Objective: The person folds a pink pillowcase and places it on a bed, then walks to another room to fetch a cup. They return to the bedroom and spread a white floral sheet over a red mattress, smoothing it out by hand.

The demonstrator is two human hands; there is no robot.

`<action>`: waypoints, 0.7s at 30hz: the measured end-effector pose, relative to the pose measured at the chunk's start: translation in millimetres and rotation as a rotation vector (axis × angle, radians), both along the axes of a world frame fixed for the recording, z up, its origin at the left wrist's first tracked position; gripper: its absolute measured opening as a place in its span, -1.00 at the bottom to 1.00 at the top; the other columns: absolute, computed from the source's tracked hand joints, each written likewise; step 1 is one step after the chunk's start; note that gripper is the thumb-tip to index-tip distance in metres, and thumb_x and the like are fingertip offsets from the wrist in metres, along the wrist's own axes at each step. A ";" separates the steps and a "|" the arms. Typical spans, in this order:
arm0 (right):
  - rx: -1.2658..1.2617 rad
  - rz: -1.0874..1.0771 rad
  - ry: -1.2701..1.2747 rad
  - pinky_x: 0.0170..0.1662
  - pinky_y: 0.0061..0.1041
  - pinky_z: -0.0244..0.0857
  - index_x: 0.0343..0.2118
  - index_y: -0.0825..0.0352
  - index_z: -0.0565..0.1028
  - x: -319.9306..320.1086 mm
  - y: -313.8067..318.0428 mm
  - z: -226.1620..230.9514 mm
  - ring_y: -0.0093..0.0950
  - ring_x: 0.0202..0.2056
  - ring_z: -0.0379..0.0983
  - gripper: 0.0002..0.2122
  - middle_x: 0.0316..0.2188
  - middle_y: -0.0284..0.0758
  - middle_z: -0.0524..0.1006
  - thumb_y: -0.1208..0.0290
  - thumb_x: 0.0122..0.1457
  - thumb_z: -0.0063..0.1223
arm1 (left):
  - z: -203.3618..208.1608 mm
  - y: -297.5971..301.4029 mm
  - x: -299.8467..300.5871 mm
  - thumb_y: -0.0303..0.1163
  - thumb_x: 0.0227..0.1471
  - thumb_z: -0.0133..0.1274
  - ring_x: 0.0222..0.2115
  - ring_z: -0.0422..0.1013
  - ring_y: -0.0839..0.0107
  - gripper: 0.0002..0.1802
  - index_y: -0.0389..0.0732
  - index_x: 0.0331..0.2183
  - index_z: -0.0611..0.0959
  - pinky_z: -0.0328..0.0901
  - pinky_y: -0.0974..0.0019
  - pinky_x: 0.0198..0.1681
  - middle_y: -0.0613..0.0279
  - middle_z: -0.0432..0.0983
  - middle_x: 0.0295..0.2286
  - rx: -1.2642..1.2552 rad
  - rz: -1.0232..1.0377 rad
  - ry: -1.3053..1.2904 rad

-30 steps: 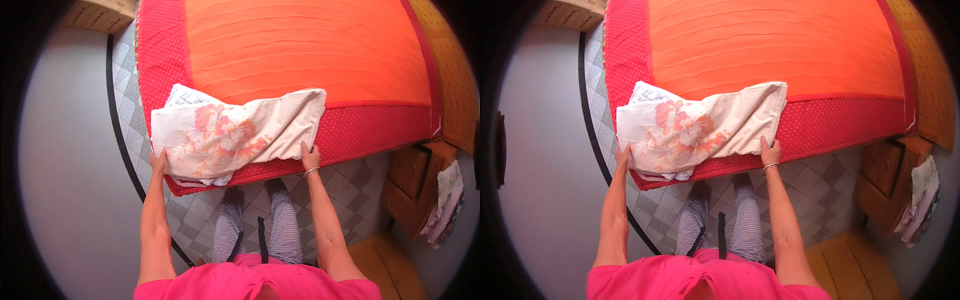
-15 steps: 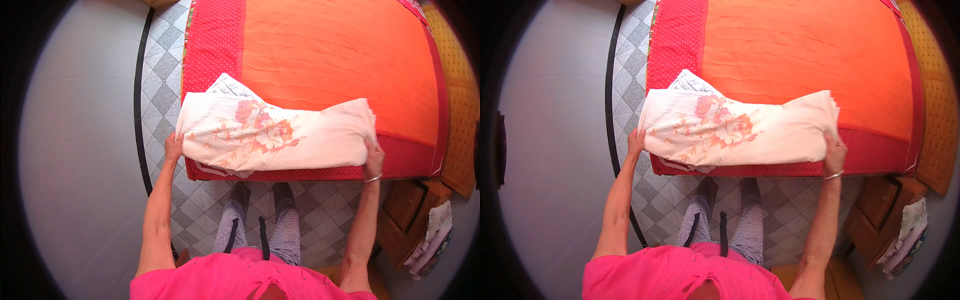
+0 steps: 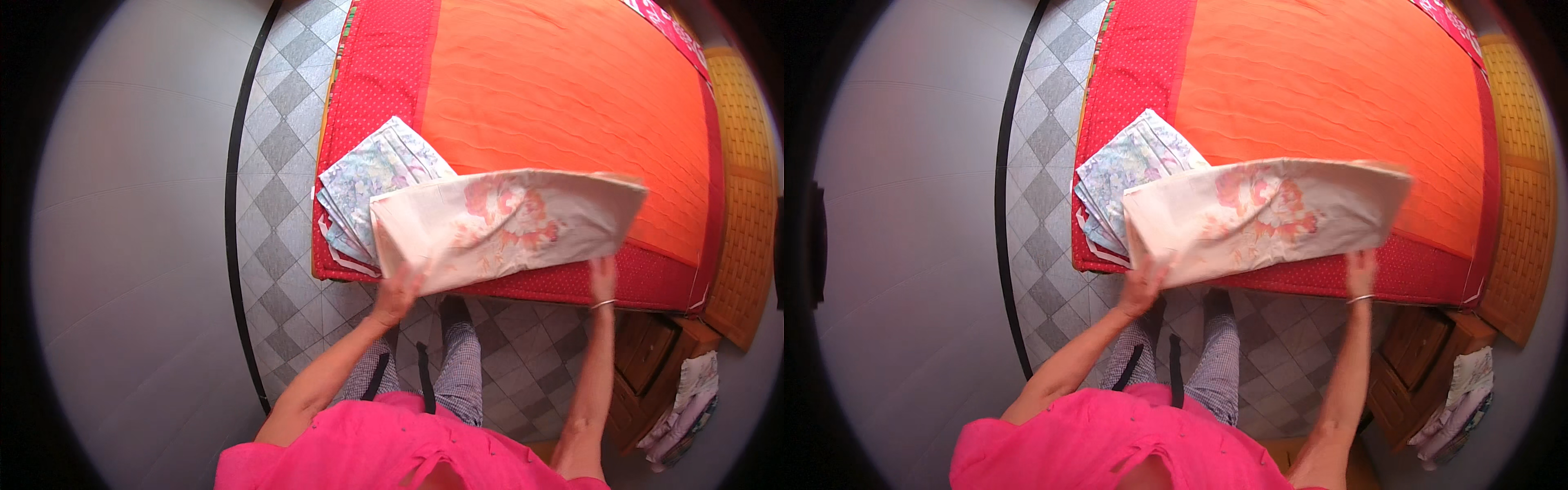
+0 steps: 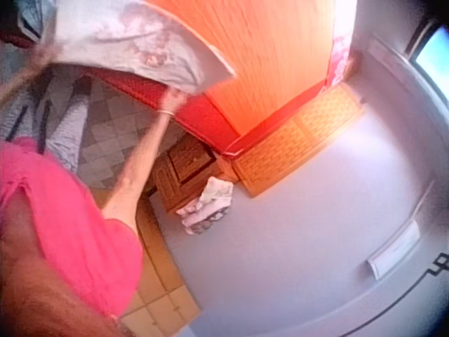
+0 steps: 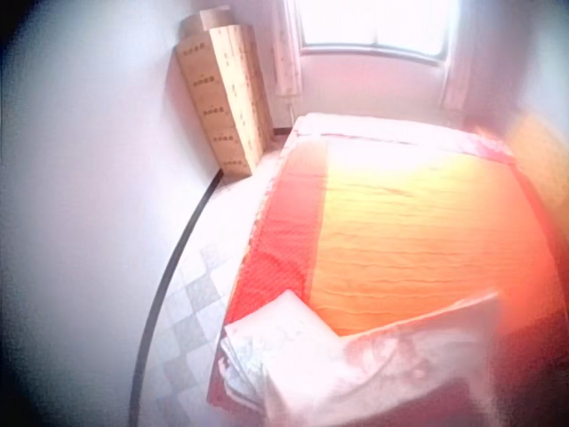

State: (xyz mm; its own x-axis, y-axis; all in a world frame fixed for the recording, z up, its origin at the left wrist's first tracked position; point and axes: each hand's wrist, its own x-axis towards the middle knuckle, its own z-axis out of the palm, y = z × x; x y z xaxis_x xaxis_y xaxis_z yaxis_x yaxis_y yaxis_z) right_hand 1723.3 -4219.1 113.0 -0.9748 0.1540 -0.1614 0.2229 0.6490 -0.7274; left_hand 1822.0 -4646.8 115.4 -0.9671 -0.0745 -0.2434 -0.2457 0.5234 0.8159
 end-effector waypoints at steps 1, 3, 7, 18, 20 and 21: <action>-0.248 -0.098 -0.309 -0.07 -0.37 0.15 -0.06 0.34 0.24 17.3 -40.3 -7.3 -0.33 -0.05 0.19 -0.60 -0.05 -0.17 0.23 0.25 0.06 -0.14 | -3.0 14.5 0.9 -0.35 -0.10 -0.04 -0.59 0.36 0.10 -0.82 -0.22 -0.41 0.42 0.23 0.17 -0.58 -0.04 0.36 -0.61 0.022 -0.160 0.065; -0.698 -0.225 -0.751 -0.01 -0.29 0.08 0.08 0.25 0.07 41.2 -117.7 -7.7 -0.36 0.03 0.09 -0.46 0.04 -0.27 0.14 0.08 0.08 -0.19 | -3.2 40.8 -2.4 -0.40 -0.12 -0.06 -0.51 0.39 0.15 -0.86 -0.22 -0.43 0.42 0.26 0.18 -0.53 0.02 0.38 -0.59 -0.022 -0.506 0.077; -0.593 0.163 -0.659 -0.04 -0.46 0.11 0.10 0.29 0.00 53.0 -199.5 -4.7 -0.34 0.02 0.12 -0.34 0.05 -0.11 0.10 0.17 -0.02 0.00 | 3.5 77.3 0.7 -0.45 -0.17 -0.13 -0.44 0.38 0.21 -0.84 -0.22 -0.41 0.42 0.28 0.21 -0.42 0.14 0.40 -0.53 -0.040 -0.767 0.418; 0.339 0.372 -0.076 0.02 -0.29 0.00 -0.02 0.38 0.15 48.2 -260.0 17.2 -0.08 0.01 0.00 -0.38 -0.01 0.01 0.07 0.34 -0.19 0.13 | -15.3 92.3 37.4 -0.39 -0.12 -0.18 -0.17 0.25 0.09 -0.65 -0.32 -0.22 0.40 0.11 0.21 -0.05 -0.08 0.34 -0.26 0.075 -0.925 0.240; 0.268 0.418 -0.008 0.00 -0.30 0.04 -0.03 0.38 0.18 38.9 -275.4 15.0 -0.08 -0.02 0.06 -0.41 -0.05 0.01 0.12 0.31 -0.17 0.12 | -19.2 99.1 44.8 -0.36 -0.03 -0.21 -0.07 0.15 0.16 -0.64 -0.32 -0.16 0.36 0.00 0.26 0.03 -0.05 0.27 -0.15 0.070 -0.881 0.184; 0.206 0.448 0.007 -0.02 -0.31 0.07 -0.04 0.37 0.19 34.3 -285.4 14.4 -0.10 -0.04 0.10 -0.42 -0.07 0.00 0.15 0.29 -0.15 0.11 | -23.2 102.5 50.8 -0.38 -0.06 -0.21 -0.08 0.17 0.17 -0.63 -0.32 -0.17 0.36 0.02 0.24 0.02 -0.04 0.27 -0.15 0.155 -0.847 0.107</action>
